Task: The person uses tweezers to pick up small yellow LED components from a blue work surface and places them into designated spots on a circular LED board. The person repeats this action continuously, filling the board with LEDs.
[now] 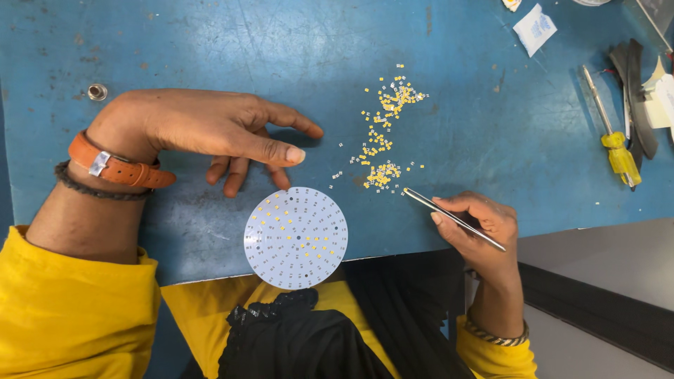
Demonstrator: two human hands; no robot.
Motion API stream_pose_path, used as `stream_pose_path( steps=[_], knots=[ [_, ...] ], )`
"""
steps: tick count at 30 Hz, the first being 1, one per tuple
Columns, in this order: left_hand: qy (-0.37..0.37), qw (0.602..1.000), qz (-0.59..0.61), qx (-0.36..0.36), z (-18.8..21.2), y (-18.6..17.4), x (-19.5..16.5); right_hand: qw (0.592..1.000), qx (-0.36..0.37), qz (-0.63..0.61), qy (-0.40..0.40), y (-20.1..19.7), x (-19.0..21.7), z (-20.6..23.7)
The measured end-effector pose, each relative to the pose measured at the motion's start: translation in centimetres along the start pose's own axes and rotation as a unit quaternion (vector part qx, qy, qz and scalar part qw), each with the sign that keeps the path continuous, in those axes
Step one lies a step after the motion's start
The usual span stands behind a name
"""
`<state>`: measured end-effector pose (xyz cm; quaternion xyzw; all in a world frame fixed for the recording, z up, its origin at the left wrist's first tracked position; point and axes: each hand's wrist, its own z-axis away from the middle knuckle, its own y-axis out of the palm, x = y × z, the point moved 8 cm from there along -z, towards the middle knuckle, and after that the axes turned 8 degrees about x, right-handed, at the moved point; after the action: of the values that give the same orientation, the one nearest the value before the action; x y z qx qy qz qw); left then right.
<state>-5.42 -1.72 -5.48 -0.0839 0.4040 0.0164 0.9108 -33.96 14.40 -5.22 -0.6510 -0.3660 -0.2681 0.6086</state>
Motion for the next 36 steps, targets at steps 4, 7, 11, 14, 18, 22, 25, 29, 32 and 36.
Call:
stream_pose_path(
  steps=[4, 7, 11, 14, 18, 22, 25, 29, 32, 36],
  knots=[
    [0.034, 0.999, 0.001, 0.005, -0.1, 0.1, -0.1, 1.0, -0.009, 0.007, -0.025, 0.2, 0.9, 0.6],
    [0.041, 0.999, 0.006, 0.003, -0.1, 0.0, 0.2, 0.995, 0.022, 0.013, -0.095, 2.5, 2.7, 1.0],
    [0.059, 0.998, 0.006, -0.012, 0.0, -0.1, 0.2, 0.974, 0.124, -0.023, -0.186, 5.3, 5.1, 0.6],
    [0.064, 0.998, 0.0, -0.025, 0.1, -0.1, 0.1, 0.968, 0.156, -0.028, -0.194, 6.0, 6.0, -0.1],
    [0.053, 0.998, -0.012, -0.044, 0.1, -0.3, 0.1, 0.966, 0.168, -0.014, -0.197, 6.5, 6.7, -0.7],
    [0.051, 0.998, 0.002, -0.025, 0.0, -0.2, 0.2, 0.964, 0.168, -0.009, -0.206, 6.7, 6.8, -0.9],
    [0.058, 0.998, 0.007, -0.009, 0.0, -0.1, 0.1, 0.964, 0.168, -0.008, -0.206, 6.6, 6.6, -0.7],
    [0.055, 0.998, 0.021, 0.013, 0.0, 0.0, -0.1, 0.989, 0.086, -0.012, -0.118, 4.1, 5.3, -0.8],
    [0.054, 0.998, 0.027, 0.019, 0.1, 0.0, -0.4, 0.995, -0.089, 0.009, 0.037, 0.8, 2.5, -1.5],
    [0.027, 0.999, 0.019, 0.014, 0.2, 0.1, -0.5, 0.974, -0.156, 0.145, 0.075, -0.1, 2.8, -1.6]
  ],
)
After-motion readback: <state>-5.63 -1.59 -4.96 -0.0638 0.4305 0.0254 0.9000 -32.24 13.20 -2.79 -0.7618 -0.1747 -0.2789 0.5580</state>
